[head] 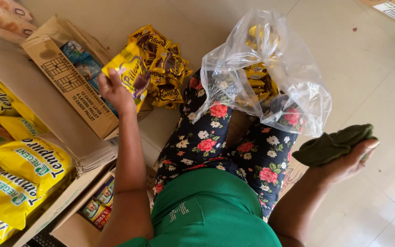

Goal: Cleaning individual snack packets with a cloth and placing them into a plastic bag

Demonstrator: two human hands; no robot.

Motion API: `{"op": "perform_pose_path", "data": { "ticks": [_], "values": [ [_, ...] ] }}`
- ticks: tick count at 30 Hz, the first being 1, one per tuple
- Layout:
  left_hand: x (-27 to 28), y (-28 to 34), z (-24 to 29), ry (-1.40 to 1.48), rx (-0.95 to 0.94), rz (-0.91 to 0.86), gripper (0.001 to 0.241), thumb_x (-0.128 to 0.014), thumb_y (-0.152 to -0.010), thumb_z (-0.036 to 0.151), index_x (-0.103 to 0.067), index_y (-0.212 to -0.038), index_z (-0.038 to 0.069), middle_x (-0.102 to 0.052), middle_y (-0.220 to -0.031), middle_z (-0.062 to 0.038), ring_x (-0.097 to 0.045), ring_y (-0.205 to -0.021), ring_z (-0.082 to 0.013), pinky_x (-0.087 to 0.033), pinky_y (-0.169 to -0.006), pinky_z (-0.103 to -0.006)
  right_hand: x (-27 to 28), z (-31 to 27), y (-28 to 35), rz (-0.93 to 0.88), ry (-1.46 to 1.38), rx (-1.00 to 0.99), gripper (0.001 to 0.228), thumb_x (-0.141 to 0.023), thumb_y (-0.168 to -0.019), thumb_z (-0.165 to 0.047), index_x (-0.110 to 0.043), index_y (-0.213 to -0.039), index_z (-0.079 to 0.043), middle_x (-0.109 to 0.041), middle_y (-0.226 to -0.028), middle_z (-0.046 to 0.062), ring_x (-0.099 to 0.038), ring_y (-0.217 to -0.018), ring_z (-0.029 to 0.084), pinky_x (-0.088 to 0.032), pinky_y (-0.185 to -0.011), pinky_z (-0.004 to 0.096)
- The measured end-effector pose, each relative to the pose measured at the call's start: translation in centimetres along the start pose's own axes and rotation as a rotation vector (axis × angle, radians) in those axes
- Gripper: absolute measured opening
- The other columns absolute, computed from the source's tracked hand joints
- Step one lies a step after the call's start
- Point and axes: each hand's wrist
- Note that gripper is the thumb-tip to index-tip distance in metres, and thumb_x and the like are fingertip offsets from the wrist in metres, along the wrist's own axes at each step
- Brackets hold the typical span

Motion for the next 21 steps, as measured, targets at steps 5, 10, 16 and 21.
{"op": "perform_pose_path", "data": {
  "ticks": [5,10,16,21],
  "values": [
    [0.3,-0.3,-3.2,0.056,0.21,0.048,0.017,-0.056,-0.104,0.021,-0.052,-0.098,0.006,-0.065,-0.079,-0.004,-0.065,-0.058,-0.0107,-0.052,-0.05,-0.0255,0.1,-0.9,0.3,0.022,-0.119,-0.077,0.035,-0.062,-0.096,-0.049,-0.062,-0.103,-0.014,-0.065,-0.086,-0.001,-0.069,-0.077,0.011,-0.061,-0.074,0.026],
    [-0.1,-2.8,-5.4,-0.102,0.572,0.129,0.079,-0.058,-0.1,0.02,-0.006,-0.157,0.003,-0.029,-0.154,-0.03,-0.066,-0.125,-0.0344,-0.065,-0.104,-0.0394,-0.6,-1.8,1.7,-0.103,-0.364,-0.321,0.04,-0.052,-0.102,-0.047,-0.066,-0.114,-0.011,-0.072,-0.082,0.003,-0.074,-0.072,0.017,-0.062,-0.064,0.029],
    [-8.1,3.7,8.1,0.209,0.209,-0.124,0.02,-0.072,-0.097,0.019,-0.059,-0.111,0.02,-0.062,-0.109,-0.002,-0.069,-0.095,-0.0183,-0.052,-0.082,-0.0384,3.0,6.5,1.9,-0.424,-0.576,-0.507,0.038,-0.054,-0.1,-0.052,-0.062,-0.108,-0.016,-0.06,-0.091,0.009,-0.061,-0.086,0.03,-0.052,-0.078,0.042],
    [-14.8,9.4,15.7,0.347,0.148,-1.619,0.033,-0.051,-0.108,0.024,-0.066,-0.123,0.0,-0.071,-0.108,-0.023,-0.069,-0.105,-0.0374,-0.052,-0.098,-0.054,3.7,13.6,2.6,-0.869,-0.83,-0.705,0.039,-0.058,-0.097,-0.059,-0.056,-0.101,-0.02,-0.045,-0.102,0.016,-0.047,-0.102,0.045,-0.041,-0.094,0.059]
  ]
}}
Point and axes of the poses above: each hand's wrist, its own y-axis away from the middle knuckle, its own x-axis out of the back of the hand, z = x × y
